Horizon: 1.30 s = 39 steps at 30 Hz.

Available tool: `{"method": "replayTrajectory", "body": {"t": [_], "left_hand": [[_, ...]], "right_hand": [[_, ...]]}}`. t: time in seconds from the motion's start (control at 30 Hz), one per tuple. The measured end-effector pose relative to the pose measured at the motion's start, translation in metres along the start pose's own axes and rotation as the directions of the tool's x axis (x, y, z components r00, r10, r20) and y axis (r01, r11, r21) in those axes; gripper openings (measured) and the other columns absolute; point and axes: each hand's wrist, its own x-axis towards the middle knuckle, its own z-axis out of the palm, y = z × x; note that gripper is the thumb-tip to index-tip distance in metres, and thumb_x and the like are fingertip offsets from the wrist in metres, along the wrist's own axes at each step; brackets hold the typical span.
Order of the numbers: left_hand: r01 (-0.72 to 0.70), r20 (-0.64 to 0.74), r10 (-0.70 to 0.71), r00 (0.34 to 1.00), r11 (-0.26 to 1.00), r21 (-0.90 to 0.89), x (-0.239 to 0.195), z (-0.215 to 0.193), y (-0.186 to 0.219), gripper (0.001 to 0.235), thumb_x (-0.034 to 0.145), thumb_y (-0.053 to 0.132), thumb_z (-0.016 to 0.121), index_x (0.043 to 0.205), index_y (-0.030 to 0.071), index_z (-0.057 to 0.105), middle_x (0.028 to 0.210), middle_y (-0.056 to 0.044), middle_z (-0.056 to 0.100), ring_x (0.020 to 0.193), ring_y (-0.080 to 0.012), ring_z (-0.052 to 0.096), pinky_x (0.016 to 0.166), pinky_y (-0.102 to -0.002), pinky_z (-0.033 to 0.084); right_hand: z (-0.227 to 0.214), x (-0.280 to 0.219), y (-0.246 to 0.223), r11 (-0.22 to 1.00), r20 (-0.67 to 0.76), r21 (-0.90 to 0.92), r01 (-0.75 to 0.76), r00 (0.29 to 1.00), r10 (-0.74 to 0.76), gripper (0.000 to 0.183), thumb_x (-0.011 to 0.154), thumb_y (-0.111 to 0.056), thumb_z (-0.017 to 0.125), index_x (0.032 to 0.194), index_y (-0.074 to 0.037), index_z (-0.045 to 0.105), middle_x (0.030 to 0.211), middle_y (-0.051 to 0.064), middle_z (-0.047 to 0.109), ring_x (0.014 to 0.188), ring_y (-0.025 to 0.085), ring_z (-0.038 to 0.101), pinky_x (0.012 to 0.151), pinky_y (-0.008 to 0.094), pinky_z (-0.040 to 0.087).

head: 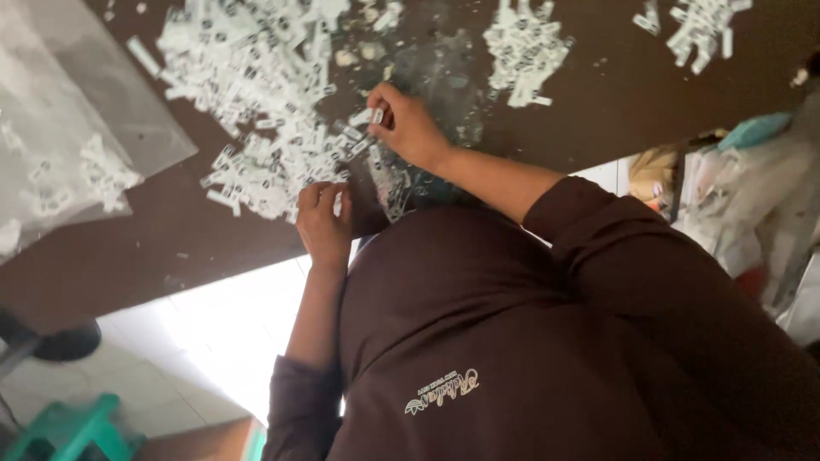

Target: The person repeatedly picks up small white rectangular labels from a table, separates them, and places them into growing piles. The hands work continuously, moving labels between piles and occasionally adjusting the arrangement. No tools are used; the person handles the labels directly by hand.

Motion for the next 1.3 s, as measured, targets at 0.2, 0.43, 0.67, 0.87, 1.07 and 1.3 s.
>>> {"method": "replayTrajectory", "body": {"t": [0.2, 0.43, 0.67, 0.87, 1.07, 1.3], "left_hand": [[-0.105, 0.053, 0.109, 0.993, 0.992, -0.072, 0.015, 0.023, 0.018, 0.011, 0.088, 0.005, 0.077, 0.097, 0.008, 0.073, 0.103, -0.007, 0.067, 0.098, -0.0289, 0.065, 0.083, -0.042, 0.053], [-0.175, 0.097, 0.188, 0.977, 0.976, -0.132, 0.032, 0.047, 0.067, 0.012, 0.089, 0.004, 0.078, 0.100, 0.007, 0.073, 0.104, -0.007, 0.068, 0.099, -0.0293, 0.065, 0.086, -0.041, 0.052], [-0.147, 0.072, 0.155, 0.985, 0.983, -0.111, 0.039, 0.048, 0.124, 0.012, 0.088, 0.003, 0.077, 0.098, 0.007, 0.072, 0.101, -0.009, 0.066, 0.097, -0.0292, 0.065, 0.084, -0.040, 0.053], [0.167, 0.180, -0.124, 0.976, 0.954, -0.247, 0.033, 0.021, 0.178, 0.014, 0.088, 0.003, 0.076, 0.101, 0.006, 0.072, 0.100, -0.007, 0.071, 0.089, -0.0190, 0.071, 0.067, -0.031, 0.051], [0.326, 0.344, -0.198, 0.918, 0.870, -0.370, 0.015, 0.001, 0.211, 0.015, 0.089, 0.004, 0.075, 0.104, 0.003, 0.071, 0.099, -0.006, 0.074, 0.088, -0.0122, 0.071, 0.070, -0.026, 0.052], [0.449, 0.510, -0.264, 0.818, 0.848, -0.281, 0.011, -0.004, 0.215, 0.016, 0.086, 0.007, 0.078, 0.102, 0.005, 0.074, 0.092, -0.004, 0.072, 0.080, -0.0125, 0.068, 0.065, -0.026, 0.050]], "right_hand": [[-0.032, -0.026, 0.030, 0.967, -0.037, 0.250, -0.047, 0.998, 0.058, 0.032, 0.087, -0.001, 0.083, 0.111, -0.002, 0.062, 0.093, 0.002, 0.065, 0.086, 0.009, 0.062, 0.077, 0.028, 0.055], [-0.161, -0.073, 0.082, 0.933, -0.439, 0.347, -0.095, 0.863, 0.251, 0.029, 0.086, 0.000, 0.081, 0.109, -0.001, 0.064, 0.097, 0.004, 0.068, 0.087, 0.011, 0.066, 0.074, 0.027, 0.057], [-0.298, -0.058, 0.138, 0.870, -0.479, 0.431, -0.242, 0.755, 0.447, 0.015, 0.090, 0.001, 0.078, 0.095, -0.007, 0.066, 0.087, 0.003, 0.069, 0.074, 0.011, 0.064, 0.060, 0.024, 0.052], [-0.331, -0.006, 0.124, 0.788, -0.378, 0.583, -0.199, 0.792, 0.480, 0.010, 0.090, -0.001, 0.073, 0.093, -0.010, 0.069, 0.087, 0.000, 0.068, 0.075, 0.009, 0.065, 0.062, 0.023, 0.054], [-0.344, 0.048, 0.117, 0.775, -0.382, 0.624, -0.102, 0.826, 0.416, 0.005, 0.094, -0.007, 0.068, 0.091, -0.011, 0.068, 0.084, 0.001, 0.069, 0.070, 0.010, 0.066, 0.060, 0.026, 0.053], [-0.364, 0.067, 0.122, 0.790, -0.419, 0.595, -0.146, 0.783, 0.460, 0.009, 0.094, -0.010, 0.068, 0.085, -0.010, 0.067, 0.077, 0.001, 0.070, 0.066, 0.010, 0.066, 0.058, 0.024, 0.054]]}}
